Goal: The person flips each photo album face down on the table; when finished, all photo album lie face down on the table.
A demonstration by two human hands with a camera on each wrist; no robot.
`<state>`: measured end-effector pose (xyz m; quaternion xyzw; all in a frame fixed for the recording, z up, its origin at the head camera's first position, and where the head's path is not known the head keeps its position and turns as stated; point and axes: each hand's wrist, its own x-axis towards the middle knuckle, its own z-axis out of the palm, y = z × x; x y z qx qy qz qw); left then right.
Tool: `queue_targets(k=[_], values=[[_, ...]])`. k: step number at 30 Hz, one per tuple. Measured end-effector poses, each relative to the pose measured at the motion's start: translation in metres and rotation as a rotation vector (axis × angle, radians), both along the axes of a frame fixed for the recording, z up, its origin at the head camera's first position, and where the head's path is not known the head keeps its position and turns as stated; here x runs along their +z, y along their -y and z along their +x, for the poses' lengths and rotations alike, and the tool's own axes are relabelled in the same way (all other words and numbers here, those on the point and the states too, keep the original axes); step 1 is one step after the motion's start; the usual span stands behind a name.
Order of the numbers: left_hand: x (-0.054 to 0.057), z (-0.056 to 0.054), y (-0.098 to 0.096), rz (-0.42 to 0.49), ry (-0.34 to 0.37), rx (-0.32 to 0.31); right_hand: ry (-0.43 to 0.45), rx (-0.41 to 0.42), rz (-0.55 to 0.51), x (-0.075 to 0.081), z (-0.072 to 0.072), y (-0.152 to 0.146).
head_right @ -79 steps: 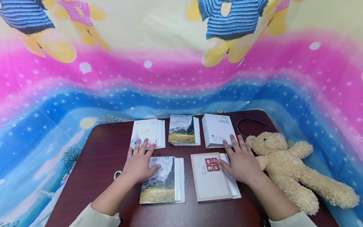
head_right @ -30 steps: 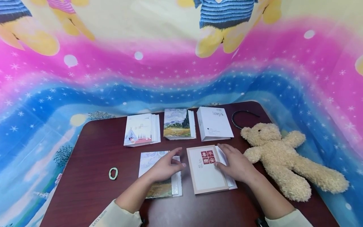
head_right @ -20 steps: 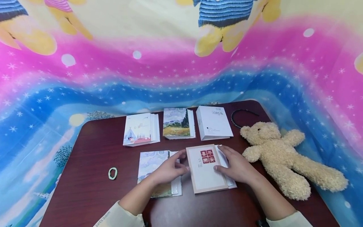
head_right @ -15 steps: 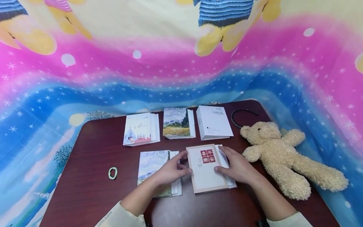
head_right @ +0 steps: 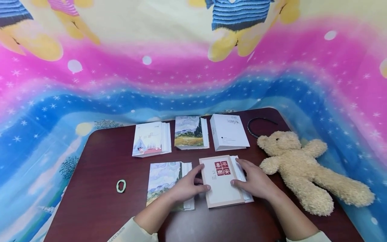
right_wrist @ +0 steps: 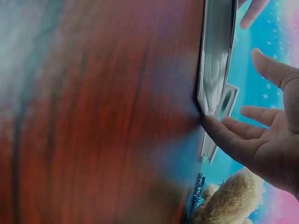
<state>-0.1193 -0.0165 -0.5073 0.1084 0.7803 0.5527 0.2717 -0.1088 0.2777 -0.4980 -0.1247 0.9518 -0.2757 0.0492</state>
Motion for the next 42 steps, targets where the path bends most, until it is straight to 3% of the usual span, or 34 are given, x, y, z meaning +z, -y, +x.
queue_targets(k=[16,28,36,39,42], values=[[0.002,0.005,-0.007,0.128,0.044,0.044,0.038,-0.028,0.003,-0.002,0.001,0.003],[0.004,0.005,-0.014,0.222,-0.058,0.060,0.088,-0.003,0.000,0.008,-0.001,0.006],[0.004,0.005,-0.021,0.314,-0.090,0.133,0.131,0.026,-0.073,0.007,-0.001,0.005],[0.006,0.006,-0.023,0.328,-0.070,0.163,0.143,0.029,-0.098,0.006,-0.001,0.005],[0.007,0.007,-0.024,0.366,0.003,0.205,0.154,0.030,-0.120,0.006,-0.001,0.005]])
